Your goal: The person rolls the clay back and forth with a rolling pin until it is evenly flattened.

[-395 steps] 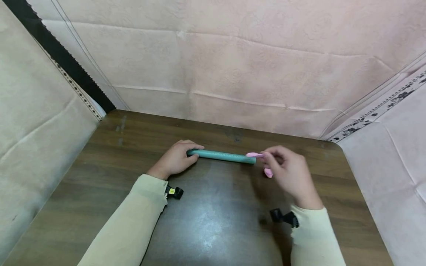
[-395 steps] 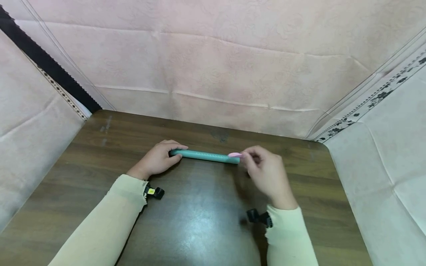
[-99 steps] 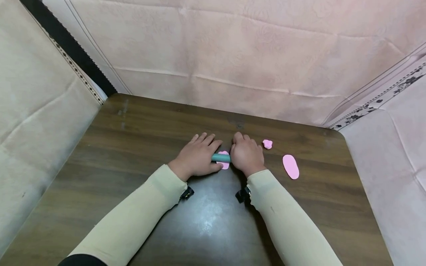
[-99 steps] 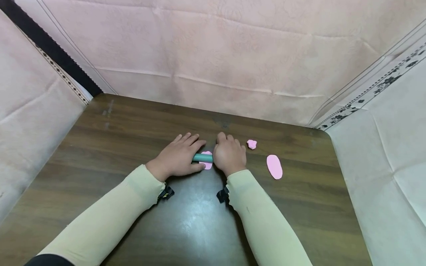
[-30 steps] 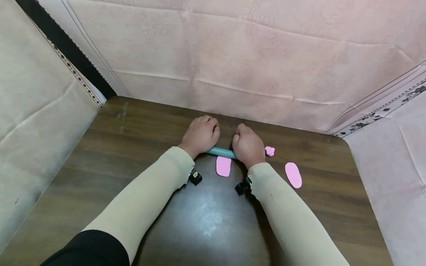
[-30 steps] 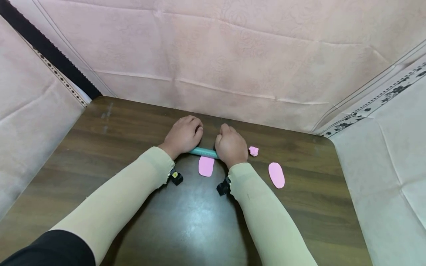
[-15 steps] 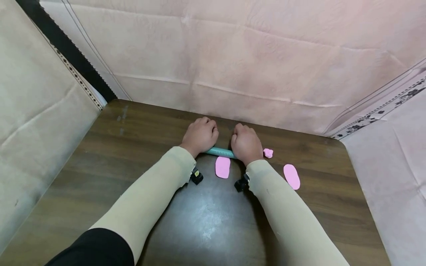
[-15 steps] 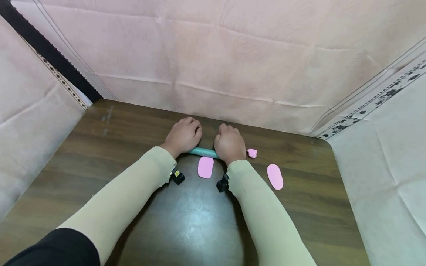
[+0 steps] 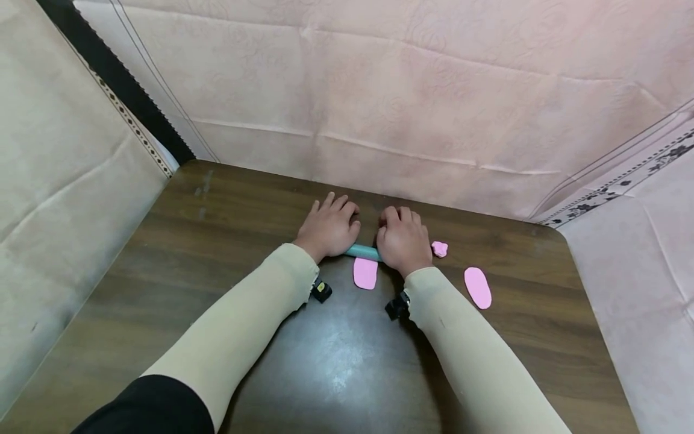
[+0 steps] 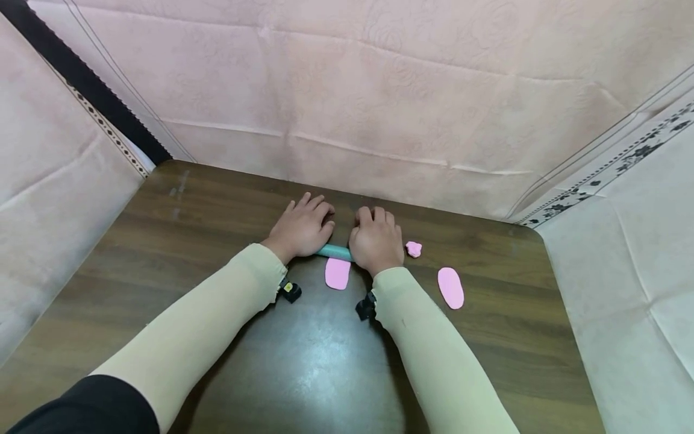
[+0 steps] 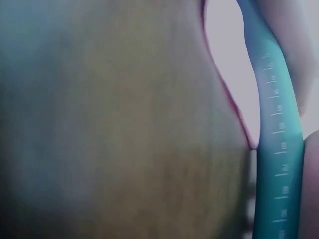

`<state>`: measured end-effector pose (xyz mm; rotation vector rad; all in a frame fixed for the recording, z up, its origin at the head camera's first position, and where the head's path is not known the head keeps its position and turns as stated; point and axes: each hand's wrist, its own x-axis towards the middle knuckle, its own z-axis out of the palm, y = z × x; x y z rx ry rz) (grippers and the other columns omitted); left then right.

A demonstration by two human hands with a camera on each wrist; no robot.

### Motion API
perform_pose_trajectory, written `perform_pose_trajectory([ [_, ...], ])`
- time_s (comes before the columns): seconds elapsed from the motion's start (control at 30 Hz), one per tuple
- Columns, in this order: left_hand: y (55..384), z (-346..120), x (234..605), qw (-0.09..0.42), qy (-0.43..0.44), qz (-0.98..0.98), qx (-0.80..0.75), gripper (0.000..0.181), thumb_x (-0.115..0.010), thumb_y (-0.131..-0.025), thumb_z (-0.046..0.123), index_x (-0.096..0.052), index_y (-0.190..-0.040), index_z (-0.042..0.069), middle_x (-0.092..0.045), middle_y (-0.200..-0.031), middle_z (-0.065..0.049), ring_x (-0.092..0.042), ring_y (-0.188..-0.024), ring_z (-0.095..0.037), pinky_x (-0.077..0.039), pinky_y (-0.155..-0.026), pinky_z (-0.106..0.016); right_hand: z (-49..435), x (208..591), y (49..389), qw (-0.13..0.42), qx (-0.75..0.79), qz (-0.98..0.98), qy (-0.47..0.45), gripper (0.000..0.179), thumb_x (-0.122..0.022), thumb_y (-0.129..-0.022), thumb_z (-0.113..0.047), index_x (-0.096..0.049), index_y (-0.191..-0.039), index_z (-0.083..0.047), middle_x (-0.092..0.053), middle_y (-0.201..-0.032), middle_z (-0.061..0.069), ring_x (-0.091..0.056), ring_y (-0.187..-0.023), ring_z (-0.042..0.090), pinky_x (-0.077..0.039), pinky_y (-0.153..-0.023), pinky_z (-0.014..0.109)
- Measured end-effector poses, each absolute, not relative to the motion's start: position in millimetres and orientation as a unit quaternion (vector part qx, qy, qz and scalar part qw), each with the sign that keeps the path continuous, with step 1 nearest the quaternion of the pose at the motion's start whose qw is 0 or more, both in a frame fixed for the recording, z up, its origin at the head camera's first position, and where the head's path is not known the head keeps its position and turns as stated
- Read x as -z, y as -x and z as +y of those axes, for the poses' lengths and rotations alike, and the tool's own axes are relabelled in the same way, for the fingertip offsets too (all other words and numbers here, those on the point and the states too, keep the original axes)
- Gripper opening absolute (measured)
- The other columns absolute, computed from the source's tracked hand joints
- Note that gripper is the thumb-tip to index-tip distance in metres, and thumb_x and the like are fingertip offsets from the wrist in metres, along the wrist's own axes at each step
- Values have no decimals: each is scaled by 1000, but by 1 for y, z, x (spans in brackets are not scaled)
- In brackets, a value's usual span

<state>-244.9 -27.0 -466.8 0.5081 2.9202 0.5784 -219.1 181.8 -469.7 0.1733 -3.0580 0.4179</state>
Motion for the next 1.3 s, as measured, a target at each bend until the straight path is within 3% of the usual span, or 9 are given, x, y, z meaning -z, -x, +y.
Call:
perform_pose_trajectory([
  [0.2, 234, -28, 464, 84, -166, 966, -179, 55, -38, -119, 50, -47, -169, 31, -23, -189, -6, -9, -178, -38, -12, -141, -67, 180, 466, 209, 13, -128, -990, -61, 44, -38, -116, -31, -59, -153, -18, -49, -168, 16, -38, -163, 44, -32, -134, 67],
  [0.53, 209, -33, 462, 79, -178, 968, -161, 59, -38, -117, 45, -44, -173, 31, -24, -189, -6, -13, -177, -38, -13, -141, -67, 172, 466, 183, -14, -120, -992, -45, 52, -36, -117, -38, -52, -165, -25, -38, -180, 14, -25, -172, 48, -24, -133, 78],
  [0.93, 170, -41, 465, 65, -222, 962, -143, 61, -30, -122, 49, -46, -174, 21, -30, -187, -9, -24, -175, -35, -24, -140, -60, 164, 469, 145, -15, -117, -992, -46, 57, -31, -119, -43, -48, -170, -22, -37, -183, 15, -31, -171, 46, -29, -133, 74],
  [1.3, 124, -54, 469, 61, -260, 957, -113, 67, -27, -122, 56, -39, -176, 20, -31, -186, -2, -28, -174, -27, -30, -139, -56, 161, 466, 101, -24, -103, -991, -79, 67, -31, -122, -47, -29, -179, -13, -25, -188, 11, -27, -174, 38, -35, -133, 68],
])
